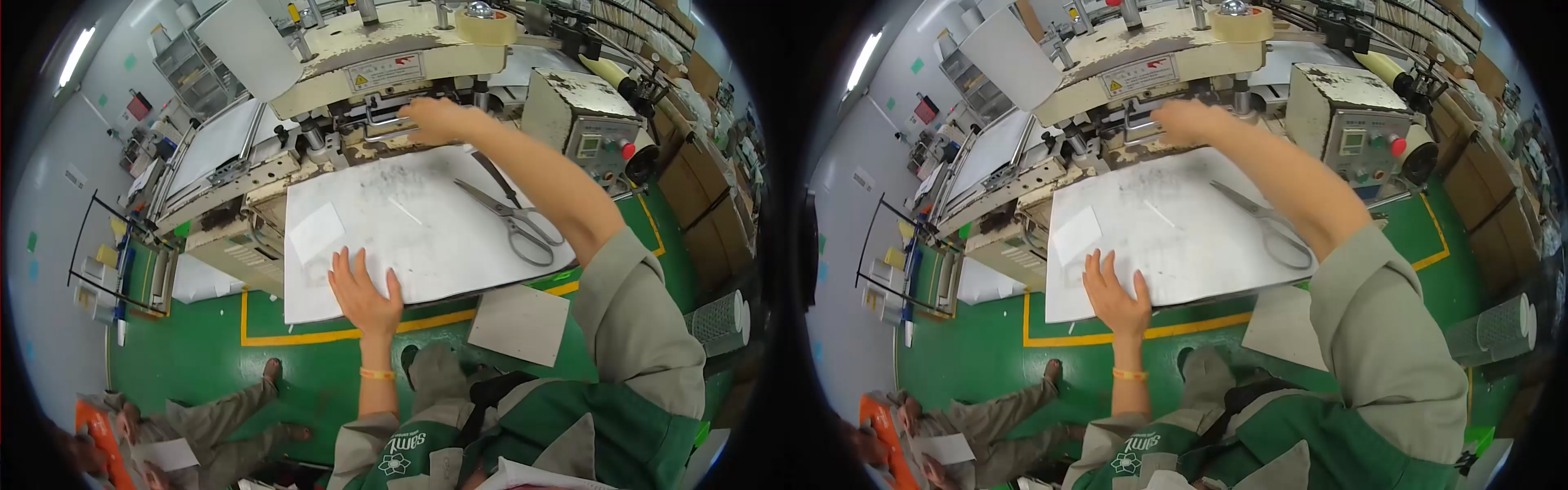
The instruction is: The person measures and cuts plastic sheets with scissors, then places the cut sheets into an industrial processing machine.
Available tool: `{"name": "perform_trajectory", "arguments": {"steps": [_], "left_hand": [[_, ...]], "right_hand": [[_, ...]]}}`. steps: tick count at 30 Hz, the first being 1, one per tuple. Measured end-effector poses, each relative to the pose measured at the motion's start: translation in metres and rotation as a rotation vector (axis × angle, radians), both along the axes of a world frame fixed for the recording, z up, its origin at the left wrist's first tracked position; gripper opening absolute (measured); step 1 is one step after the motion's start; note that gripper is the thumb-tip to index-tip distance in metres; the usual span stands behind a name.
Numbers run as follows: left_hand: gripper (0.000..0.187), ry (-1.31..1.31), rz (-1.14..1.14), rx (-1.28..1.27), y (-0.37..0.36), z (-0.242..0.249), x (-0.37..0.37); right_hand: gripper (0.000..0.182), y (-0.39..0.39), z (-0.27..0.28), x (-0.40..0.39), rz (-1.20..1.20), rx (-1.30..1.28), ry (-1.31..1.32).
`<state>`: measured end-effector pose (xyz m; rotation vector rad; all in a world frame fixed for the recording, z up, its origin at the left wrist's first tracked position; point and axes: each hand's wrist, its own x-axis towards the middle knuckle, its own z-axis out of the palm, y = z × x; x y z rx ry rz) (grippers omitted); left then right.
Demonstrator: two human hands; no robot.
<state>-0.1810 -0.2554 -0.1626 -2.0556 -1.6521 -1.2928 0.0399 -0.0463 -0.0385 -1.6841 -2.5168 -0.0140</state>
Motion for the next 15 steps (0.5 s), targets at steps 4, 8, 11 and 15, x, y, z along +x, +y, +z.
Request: {"name": "perform_trajectory", "arguments": {"steps": [4,8,11,15], "left_hand": [[0.046,0.032,0.046,-0.024,0.0,-0.001,0.002],[0.046,-0.066,0.031,-0.099,-0.002,0.001,0.008],[0.041,-0.291,0.073,-0.166,0.005,0.004,0.011],[0.047,-0.086,0.332,-0.184,0.012,-0.003,0.017]], "right_hand": [[0.039,-0.03,0.052,0.034,0.125,0.08,0.089],[0.033,-0.034,0.094,0.074,0.203,0.237,0.104],[0.025,-0.005,0.119,0.097,0.195,0.407,0.153],[0.025,0.044,0.146,0.118,0.018,0.47,0.139]]}}
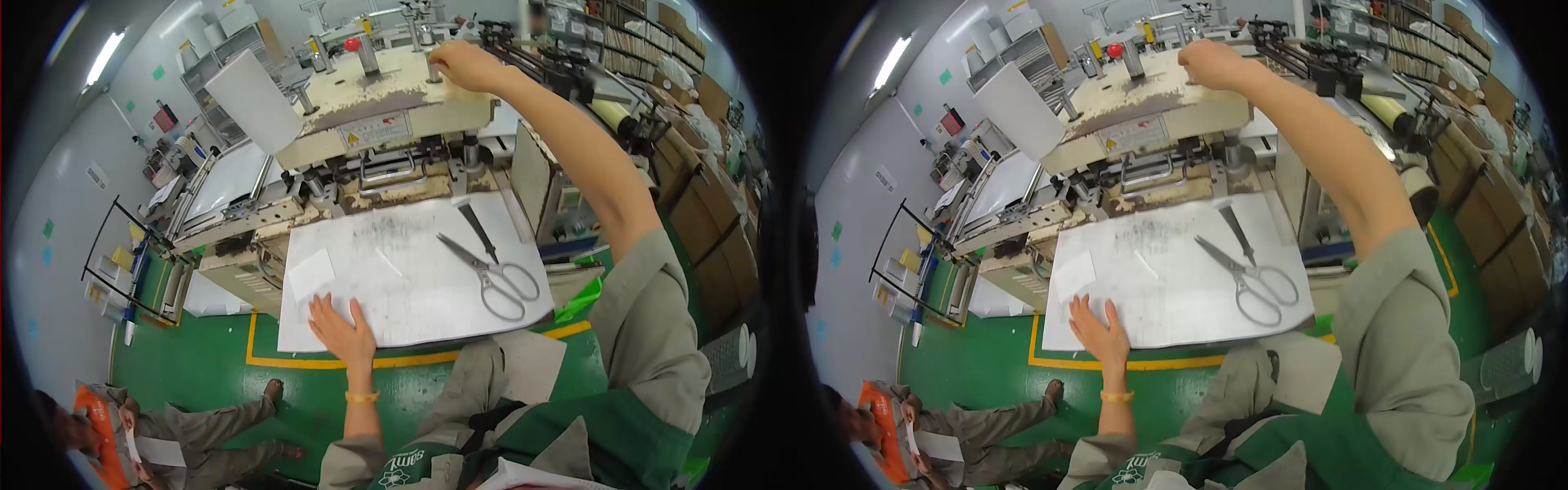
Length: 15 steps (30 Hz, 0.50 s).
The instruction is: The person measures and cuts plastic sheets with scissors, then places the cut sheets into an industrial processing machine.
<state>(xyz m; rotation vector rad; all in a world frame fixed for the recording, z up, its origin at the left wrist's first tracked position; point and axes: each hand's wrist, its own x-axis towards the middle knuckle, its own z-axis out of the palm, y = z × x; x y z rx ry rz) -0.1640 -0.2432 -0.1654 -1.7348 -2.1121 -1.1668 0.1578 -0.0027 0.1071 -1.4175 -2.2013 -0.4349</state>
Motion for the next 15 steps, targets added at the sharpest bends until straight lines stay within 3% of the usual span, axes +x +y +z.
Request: {"name": "perform_trajectory", "arguments": {"steps": [4,6,7,8,10,11,13,14,15], "left_hand": [[0.053,0.064,0.041,-0.079,-0.001,0.0,-0.002],[0.054,0.092,0.048,-0.131,0.0,0.002,0.0],[0.055,0.084,0.03,-0.166,0.0,0.006,0.001],[0.056,0.087,0.023,-0.22,-0.001,0.01,0.001],[0.057,0.114,0.05,-0.265,0.002,0.009,0.001],[0.058,0.125,0.051,-0.312,0.0,0.013,0.0],[0.06,0.138,0.06,-0.395,0.004,0.019,0.003],[0.06,0.126,0.041,-0.402,0.005,0.021,0.002],[0.06,0.114,0.027,-0.403,0.007,0.023,0.002]], "right_hand": [[0.026,0.064,0.013,0.011,-0.143,-0.042,-0.093],[0.032,0.099,0.015,0.016,-0.162,-0.202,-0.119],[0.045,0.103,0.018,0.016,-0.081,-0.29,-0.221],[0.046,0.113,0.019,0.015,-0.01,-0.408,-0.152],[0.041,0.132,0.02,0.019,-0.022,-0.667,0.103],[0.038,0.152,0.011,0.025,0.124,-0.703,0.022],[0.031,0.176,0.005,0.035,0.223,-0.902,0.134],[0.028,0.171,0.005,0.036,0.174,-1.067,0.34],[0.025,0.164,0.018,0.034,0.229,-0.895,0.089]]}}
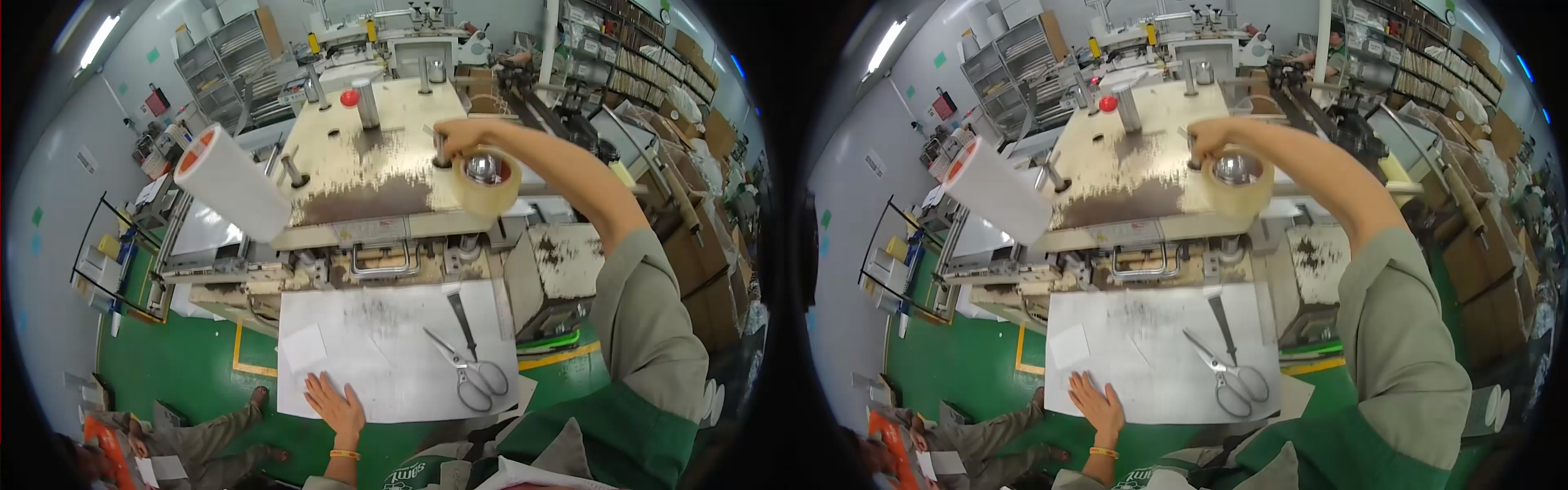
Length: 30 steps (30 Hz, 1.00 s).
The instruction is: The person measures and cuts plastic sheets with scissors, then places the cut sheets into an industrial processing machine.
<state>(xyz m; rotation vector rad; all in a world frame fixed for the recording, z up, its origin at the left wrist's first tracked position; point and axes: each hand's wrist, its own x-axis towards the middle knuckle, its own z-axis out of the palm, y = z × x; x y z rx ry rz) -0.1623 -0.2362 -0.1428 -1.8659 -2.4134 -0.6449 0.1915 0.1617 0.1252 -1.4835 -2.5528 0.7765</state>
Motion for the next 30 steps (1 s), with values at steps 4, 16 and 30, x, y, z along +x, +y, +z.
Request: {"name": "perform_trajectory", "arguments": {"steps": [4,16,30], "left_hand": [[0.062,-0.04,0.013,-0.022,0.0,0.007,0.002],[0.052,-0.158,0.153,0.123,0.146,0.022,0.061],[0.05,-0.287,0.2,-0.11,0.158,0.02,0.055]], "right_hand": [[0.022,0.0,0.031,-0.016,0.781,0.759,-0.782],[0.035,0.047,0.071,-0.026,-0.082,-0.491,0.714],[0.014,0.283,0.02,0.026,-0.751,-0.389,0.667]]}}
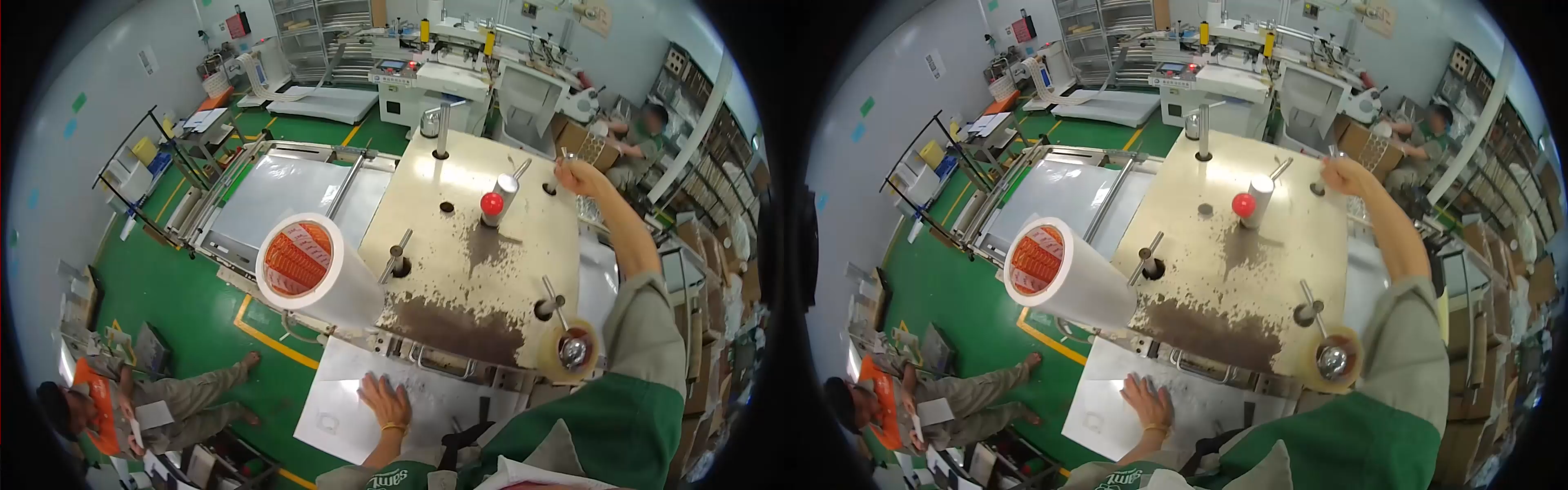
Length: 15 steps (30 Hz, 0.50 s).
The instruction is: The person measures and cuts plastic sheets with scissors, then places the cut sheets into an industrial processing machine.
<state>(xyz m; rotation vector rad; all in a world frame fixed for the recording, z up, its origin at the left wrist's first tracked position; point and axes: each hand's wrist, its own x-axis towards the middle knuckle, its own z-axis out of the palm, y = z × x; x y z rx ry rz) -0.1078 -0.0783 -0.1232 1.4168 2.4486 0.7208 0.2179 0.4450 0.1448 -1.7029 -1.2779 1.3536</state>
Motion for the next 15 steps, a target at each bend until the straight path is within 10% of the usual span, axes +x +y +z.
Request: {"name": "perform_trajectory", "arguments": {"steps": [7,8,9,11,15], "left_hand": [[0.051,0.061,-0.005,0.083,0.001,-0.012,0.003],[0.052,0.061,0.004,0.073,0.001,-0.008,0.003],[0.052,0.073,0.0,0.1,0.001,-0.008,0.003],[0.053,0.069,0.008,0.083,0.0,-0.008,0.004],[0.053,0.085,-0.005,0.116,0.002,-0.009,0.005]], "right_hand": [[0.034,0.01,0.063,0.035,0.498,0.494,-0.932],[0.035,-0.003,0.053,0.021,0.47,0.379,-0.581],[0.032,-0.006,0.036,0.013,0.695,0.719,-0.792],[0.03,-0.009,0.077,0.001,0.925,0.351,-1.091],[0.035,0.012,0.058,0.028,0.889,0.397,-0.678]]}}
